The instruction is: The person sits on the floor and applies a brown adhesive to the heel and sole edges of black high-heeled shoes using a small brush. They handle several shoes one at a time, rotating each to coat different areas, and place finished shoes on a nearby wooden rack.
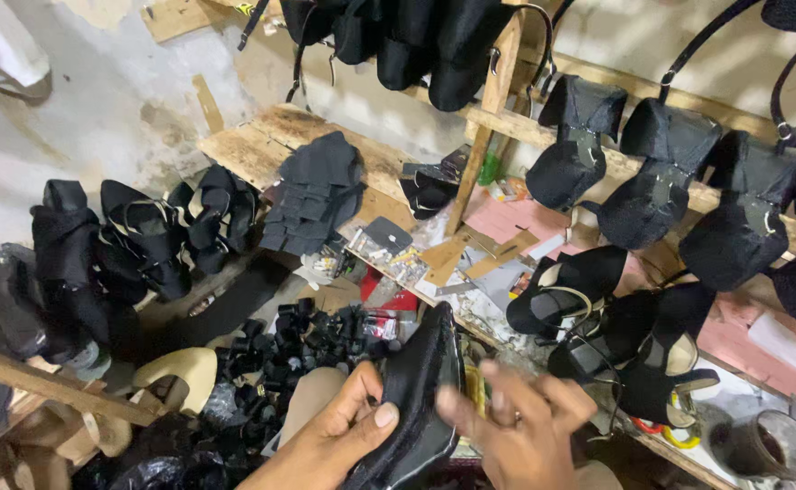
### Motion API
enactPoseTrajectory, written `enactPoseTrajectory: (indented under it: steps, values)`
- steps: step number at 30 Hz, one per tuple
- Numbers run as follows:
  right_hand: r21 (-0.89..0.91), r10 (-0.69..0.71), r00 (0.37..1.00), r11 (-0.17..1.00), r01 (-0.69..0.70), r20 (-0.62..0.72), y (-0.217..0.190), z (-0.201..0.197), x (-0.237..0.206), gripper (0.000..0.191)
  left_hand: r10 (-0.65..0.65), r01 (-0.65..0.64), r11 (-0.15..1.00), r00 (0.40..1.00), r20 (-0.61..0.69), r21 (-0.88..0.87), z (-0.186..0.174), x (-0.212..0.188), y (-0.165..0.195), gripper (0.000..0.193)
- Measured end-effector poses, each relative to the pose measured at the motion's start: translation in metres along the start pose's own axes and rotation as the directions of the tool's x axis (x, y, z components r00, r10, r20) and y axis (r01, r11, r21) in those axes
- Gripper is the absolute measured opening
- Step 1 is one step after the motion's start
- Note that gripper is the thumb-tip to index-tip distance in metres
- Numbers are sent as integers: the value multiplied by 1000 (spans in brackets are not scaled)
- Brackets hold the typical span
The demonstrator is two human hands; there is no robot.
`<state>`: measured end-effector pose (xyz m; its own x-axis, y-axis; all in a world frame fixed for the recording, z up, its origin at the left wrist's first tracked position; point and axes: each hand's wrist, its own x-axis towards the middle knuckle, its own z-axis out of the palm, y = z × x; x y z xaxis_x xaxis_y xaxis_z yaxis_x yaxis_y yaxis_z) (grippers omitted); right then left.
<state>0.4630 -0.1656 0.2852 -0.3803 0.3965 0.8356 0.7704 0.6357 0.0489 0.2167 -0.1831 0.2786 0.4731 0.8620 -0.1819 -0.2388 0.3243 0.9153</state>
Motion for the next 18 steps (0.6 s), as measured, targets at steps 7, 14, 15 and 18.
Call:
enactPoseTrajectory:
  steps: [7, 14, 15, 18]
  values:
    - [-58, -32, 995, 998, 37, 93, 4, -2, 9, 51, 6, -5, 998, 1000, -15, 59, 5, 1, 9, 17]
    - [110, -56, 997, 993, 49, 58, -35, 7, -18, 33, 81, -72, 996, 975, -207, 50, 5, 18, 4, 20]
    - [130, -80, 996, 989, 75, 28, -37, 12, -24, 32, 65, -53, 997, 969, -237, 59, 5, 18, 2, 20]
    - [48, 106, 989, 993, -111, 100, -47, 30, -44, 46, 74, -47, 994, 950, -302, 97, 1, 23, 1, 21]
